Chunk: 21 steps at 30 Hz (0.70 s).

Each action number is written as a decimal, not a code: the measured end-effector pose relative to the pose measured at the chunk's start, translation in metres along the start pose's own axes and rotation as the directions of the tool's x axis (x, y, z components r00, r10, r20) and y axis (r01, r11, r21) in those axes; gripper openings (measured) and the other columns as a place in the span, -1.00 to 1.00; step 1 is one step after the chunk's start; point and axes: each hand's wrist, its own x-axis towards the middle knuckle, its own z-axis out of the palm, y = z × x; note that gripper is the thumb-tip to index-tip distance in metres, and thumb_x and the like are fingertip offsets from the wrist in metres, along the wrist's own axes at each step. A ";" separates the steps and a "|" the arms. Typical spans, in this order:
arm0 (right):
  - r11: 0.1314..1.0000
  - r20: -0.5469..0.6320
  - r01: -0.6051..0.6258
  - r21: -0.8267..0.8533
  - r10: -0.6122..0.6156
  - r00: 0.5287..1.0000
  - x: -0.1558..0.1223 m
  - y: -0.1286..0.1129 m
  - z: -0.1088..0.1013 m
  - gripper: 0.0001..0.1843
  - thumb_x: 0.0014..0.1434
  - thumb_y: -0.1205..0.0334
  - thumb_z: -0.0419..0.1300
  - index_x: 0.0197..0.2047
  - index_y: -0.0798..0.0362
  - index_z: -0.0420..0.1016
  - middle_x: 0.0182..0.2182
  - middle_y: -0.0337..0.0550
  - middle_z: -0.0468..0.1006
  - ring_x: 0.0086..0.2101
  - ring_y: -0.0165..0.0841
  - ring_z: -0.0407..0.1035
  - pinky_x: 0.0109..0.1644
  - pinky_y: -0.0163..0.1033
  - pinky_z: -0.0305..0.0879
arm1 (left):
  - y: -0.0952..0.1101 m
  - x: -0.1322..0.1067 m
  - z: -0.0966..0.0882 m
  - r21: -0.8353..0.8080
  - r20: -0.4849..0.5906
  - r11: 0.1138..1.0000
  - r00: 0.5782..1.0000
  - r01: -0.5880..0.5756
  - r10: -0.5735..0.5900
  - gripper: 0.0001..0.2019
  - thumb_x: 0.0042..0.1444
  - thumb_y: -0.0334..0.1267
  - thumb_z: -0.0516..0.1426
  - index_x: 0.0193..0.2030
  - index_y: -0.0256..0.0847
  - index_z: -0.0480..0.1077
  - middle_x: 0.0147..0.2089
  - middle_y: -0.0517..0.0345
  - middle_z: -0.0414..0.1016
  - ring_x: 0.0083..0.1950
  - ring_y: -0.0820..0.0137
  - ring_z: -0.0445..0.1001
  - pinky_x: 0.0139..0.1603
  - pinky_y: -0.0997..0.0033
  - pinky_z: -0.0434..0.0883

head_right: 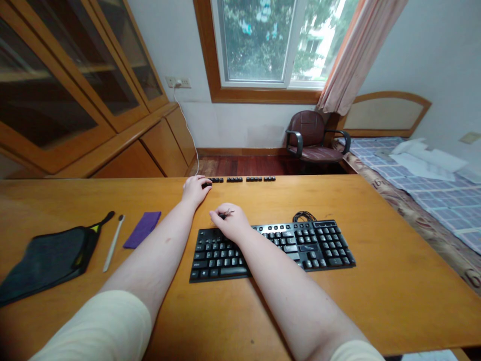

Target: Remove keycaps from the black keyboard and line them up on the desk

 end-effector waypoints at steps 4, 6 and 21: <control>1.000 0.003 -0.004 -0.004 0.004 1.000 0.000 0.000 0.000 -0.72 0.15 0.22 0.10 -0.58 0.05 0.40 -0.54 -0.22 0.48 -0.43 -0.41 0.35 -0.25 -0.32 0.25 | 0.000 0.000 -0.001 0.005 -0.008 1.000 1.000 0.000 0.000 -0.82 0.01 -0.16 0.17 -0.22 0.01 0.50 0.03 0.17 0.41 0.11 0.21 0.25 0.14 0.20 0.20; 1.000 0.006 -0.013 -0.011 0.013 1.000 0.000 -0.001 -0.001 -0.72 0.15 0.22 0.10 -0.58 0.04 0.40 -0.54 -0.22 0.48 -0.42 -0.41 0.35 -0.25 -0.31 0.25 | 0.000 0.000 -0.001 0.007 0.000 1.000 1.000 0.007 -0.007 -0.82 0.01 -0.16 0.17 -0.21 0.01 0.50 0.03 0.16 0.41 0.11 0.20 0.25 0.14 0.20 0.20; 1.000 0.010 -0.010 -0.011 0.011 1.000 0.000 -0.001 -0.001 -0.71 0.15 0.22 0.09 -0.59 0.05 0.39 -0.56 -0.23 0.46 -0.44 -0.41 0.34 -0.27 -0.32 0.23 | -0.001 0.000 -0.001 0.010 -0.012 1.000 1.000 0.009 -0.009 -0.82 0.01 -0.16 0.16 -0.21 0.00 0.49 0.02 0.16 0.41 0.09 0.21 0.26 0.13 0.21 0.20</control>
